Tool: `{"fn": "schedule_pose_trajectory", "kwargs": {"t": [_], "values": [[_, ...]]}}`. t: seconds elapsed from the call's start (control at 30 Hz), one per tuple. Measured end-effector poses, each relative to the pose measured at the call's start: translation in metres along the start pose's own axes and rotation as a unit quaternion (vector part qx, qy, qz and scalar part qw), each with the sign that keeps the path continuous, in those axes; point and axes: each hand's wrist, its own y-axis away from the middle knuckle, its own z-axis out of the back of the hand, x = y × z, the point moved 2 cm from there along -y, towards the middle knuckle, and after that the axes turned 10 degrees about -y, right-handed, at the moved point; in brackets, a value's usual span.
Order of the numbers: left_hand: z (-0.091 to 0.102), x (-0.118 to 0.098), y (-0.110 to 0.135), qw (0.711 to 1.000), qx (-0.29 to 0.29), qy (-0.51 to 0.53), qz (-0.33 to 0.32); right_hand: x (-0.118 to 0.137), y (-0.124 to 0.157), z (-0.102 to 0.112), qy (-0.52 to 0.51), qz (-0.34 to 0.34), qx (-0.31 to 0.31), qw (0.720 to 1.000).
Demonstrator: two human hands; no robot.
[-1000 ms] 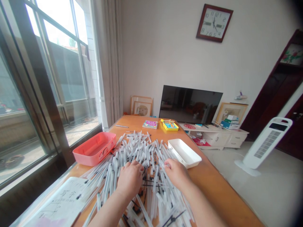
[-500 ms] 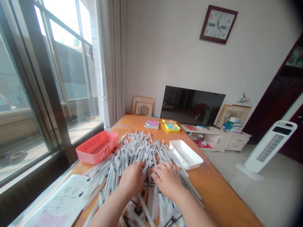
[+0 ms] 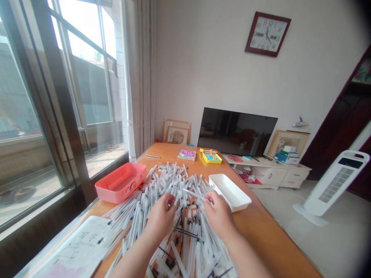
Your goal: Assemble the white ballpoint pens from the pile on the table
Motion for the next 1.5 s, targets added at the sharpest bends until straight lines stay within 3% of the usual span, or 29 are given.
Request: {"fn": "schedule_pose_trajectory", "kwargs": {"t": [0.1, 0.27, 0.4, 0.5, 0.6, 0.7, 0.8, 0.9, 1.0, 1.07, 1.17, 1.37, 1.5], "values": [[-0.001, 0.001, -0.004, 0.980, -0.024, 0.184, 0.065, 0.000, -0.003, 0.004, -0.177, -0.048, -0.001, 0.983], [0.004, -0.010, -0.002, 0.908, 0.037, 0.391, 0.144, 0.013, 0.000, 0.007, -0.347, -0.144, 0.061, 0.925], [0.014, -0.018, -0.001, 0.888, 0.049, 0.444, 0.108, 0.021, 0.003, 0.015, -0.370, -0.162, 0.115, 0.908], [0.016, -0.022, 0.000, 0.894, 0.054, 0.433, 0.098, 0.028, 0.005, 0.019, -0.319, -0.147, 0.189, 0.917], [0.015, -0.031, 0.004, 0.906, 0.089, 0.406, 0.083, 0.040, 0.011, 0.017, -0.255, -0.121, 0.246, 0.927], [0.015, -0.039, 0.008, 0.893, 0.125, 0.426, 0.073, 0.051, 0.018, 0.010, -0.272, -0.130, 0.275, 0.913], [0.018, -0.046, 0.012, 0.846, 0.157, 0.503, 0.080, 0.059, 0.026, 0.000, -0.387, -0.170, 0.276, 0.863], [0.022, -0.051, 0.014, 0.795, 0.192, 0.569, 0.083, 0.065, 0.032, -0.011, -0.539, -0.216, 0.285, 0.763], [0.023, -0.054, 0.015, 0.761, 0.199, 0.611, 0.092, 0.070, 0.038, -0.018, -0.628, -0.258, 0.310, 0.665], [0.023, -0.053, 0.015, 0.752, 0.188, 0.624, 0.102, 0.074, 0.040, -0.020, -0.644, -0.268, 0.315, 0.643], [0.021, -0.050, 0.013, 0.753, 0.165, 0.627, 0.112, 0.078, 0.041, -0.020, -0.615, -0.255, 0.289, 0.688], [0.008, -0.051, 0.015, 0.765, 0.117, 0.620, 0.125, 0.074, 0.039, -0.020, -0.438, -0.179, 0.218, 0.853], [0.005, -0.044, 0.009, 0.774, 0.074, 0.611, 0.152, 0.073, 0.039, -0.018, -0.262, -0.093, 0.183, 0.943]]}}
